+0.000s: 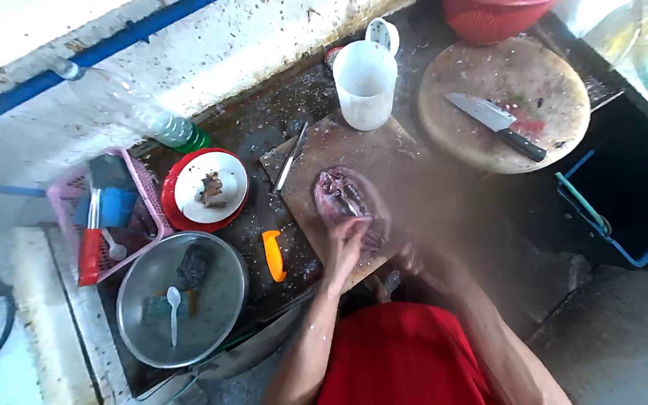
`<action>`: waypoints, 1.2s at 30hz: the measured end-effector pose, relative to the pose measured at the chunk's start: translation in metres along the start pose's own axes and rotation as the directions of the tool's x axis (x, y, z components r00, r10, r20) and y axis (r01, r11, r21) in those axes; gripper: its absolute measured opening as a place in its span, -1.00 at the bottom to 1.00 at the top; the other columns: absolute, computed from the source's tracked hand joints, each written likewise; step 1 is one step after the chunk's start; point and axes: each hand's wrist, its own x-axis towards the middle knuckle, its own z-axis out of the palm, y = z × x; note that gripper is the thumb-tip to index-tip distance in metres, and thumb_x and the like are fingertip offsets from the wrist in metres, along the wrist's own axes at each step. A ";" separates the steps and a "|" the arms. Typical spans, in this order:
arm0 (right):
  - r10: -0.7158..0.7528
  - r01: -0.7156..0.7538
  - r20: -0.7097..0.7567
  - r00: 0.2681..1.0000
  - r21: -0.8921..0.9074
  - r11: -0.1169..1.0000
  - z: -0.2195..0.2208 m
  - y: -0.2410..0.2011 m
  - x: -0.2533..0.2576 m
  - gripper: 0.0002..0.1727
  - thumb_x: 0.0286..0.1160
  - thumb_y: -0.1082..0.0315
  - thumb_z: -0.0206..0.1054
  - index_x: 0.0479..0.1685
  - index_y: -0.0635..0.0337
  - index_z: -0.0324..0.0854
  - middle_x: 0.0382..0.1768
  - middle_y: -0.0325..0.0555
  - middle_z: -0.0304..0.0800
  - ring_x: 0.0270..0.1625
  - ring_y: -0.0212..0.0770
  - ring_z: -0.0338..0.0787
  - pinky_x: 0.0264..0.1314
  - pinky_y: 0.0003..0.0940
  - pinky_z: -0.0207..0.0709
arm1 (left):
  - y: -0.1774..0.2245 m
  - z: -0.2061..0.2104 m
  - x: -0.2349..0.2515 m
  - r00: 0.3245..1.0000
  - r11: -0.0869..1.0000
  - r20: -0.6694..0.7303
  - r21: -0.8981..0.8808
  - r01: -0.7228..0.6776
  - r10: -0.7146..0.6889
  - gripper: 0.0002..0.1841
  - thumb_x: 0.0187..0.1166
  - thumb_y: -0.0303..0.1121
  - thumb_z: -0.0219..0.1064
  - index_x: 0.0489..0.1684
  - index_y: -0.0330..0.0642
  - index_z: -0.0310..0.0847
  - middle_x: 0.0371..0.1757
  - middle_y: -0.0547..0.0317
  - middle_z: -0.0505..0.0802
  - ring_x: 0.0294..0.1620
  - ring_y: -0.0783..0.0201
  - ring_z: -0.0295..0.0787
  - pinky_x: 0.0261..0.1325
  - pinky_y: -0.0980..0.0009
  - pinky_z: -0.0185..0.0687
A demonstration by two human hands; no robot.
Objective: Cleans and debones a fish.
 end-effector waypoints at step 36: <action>0.026 -0.395 -0.583 0.812 -0.518 0.759 -0.155 -0.129 -0.133 -0.57 0.43 0.34 0.48 0.17 0.40 0.51 -0.25 -0.07 0.88 -0.27 -0.18 0.90 -0.13 -0.23 0.84 | 0.247 0.087 0.278 0.863 0.529 0.082 0.818 0.228 -0.498 -0.56 0.88 -0.42 -0.05 0.66 -0.42 0.29 0.66 -0.39 0.46 0.73 -0.25 0.30 0.70 -0.14 0.18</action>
